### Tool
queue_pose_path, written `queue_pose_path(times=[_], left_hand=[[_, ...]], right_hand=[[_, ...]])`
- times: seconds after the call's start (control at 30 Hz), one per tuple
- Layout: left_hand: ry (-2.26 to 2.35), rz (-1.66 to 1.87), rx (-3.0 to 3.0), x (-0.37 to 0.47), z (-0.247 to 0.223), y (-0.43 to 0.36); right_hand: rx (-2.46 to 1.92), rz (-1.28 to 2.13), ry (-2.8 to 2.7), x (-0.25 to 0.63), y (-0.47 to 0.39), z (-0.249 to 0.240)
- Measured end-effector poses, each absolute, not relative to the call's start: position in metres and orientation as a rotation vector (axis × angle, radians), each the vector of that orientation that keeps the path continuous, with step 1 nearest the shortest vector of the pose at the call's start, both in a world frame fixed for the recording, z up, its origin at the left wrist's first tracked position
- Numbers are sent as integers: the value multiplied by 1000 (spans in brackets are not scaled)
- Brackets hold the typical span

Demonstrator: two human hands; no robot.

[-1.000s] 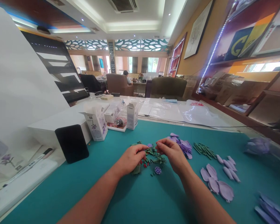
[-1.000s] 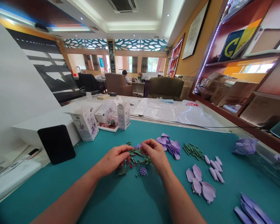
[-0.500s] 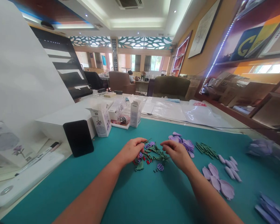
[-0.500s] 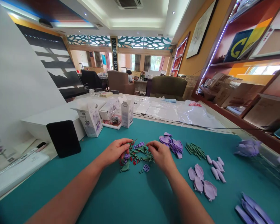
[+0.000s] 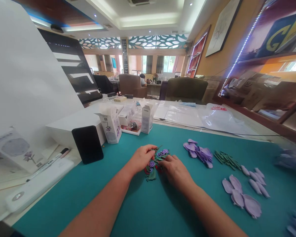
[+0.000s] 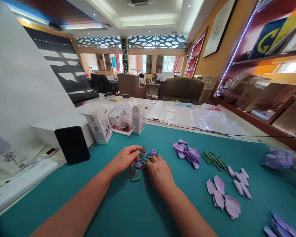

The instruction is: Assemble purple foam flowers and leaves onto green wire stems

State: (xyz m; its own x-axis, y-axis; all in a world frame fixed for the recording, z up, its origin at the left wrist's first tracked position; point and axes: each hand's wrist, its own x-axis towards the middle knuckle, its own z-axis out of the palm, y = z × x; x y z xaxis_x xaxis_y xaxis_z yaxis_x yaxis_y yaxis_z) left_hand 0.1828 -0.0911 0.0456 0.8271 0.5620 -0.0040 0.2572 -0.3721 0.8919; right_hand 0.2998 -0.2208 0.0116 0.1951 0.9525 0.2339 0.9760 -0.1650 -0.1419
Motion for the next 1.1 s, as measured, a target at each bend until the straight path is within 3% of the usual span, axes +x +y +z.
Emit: queue_pose_path(times=[0.53, 0.8, 1.1], left_hand=[[587, 387, 2062, 183, 54, -105], [575, 390, 2148, 181, 54, -106], [528, 336, 2260, 181, 58, -114]], right_hand=[[-2316, -160, -1774, 293, -213, 7], [-2152, -164, -1612, 302, -218, 7], [-1548, 483, -860, 337, -227, 14]])
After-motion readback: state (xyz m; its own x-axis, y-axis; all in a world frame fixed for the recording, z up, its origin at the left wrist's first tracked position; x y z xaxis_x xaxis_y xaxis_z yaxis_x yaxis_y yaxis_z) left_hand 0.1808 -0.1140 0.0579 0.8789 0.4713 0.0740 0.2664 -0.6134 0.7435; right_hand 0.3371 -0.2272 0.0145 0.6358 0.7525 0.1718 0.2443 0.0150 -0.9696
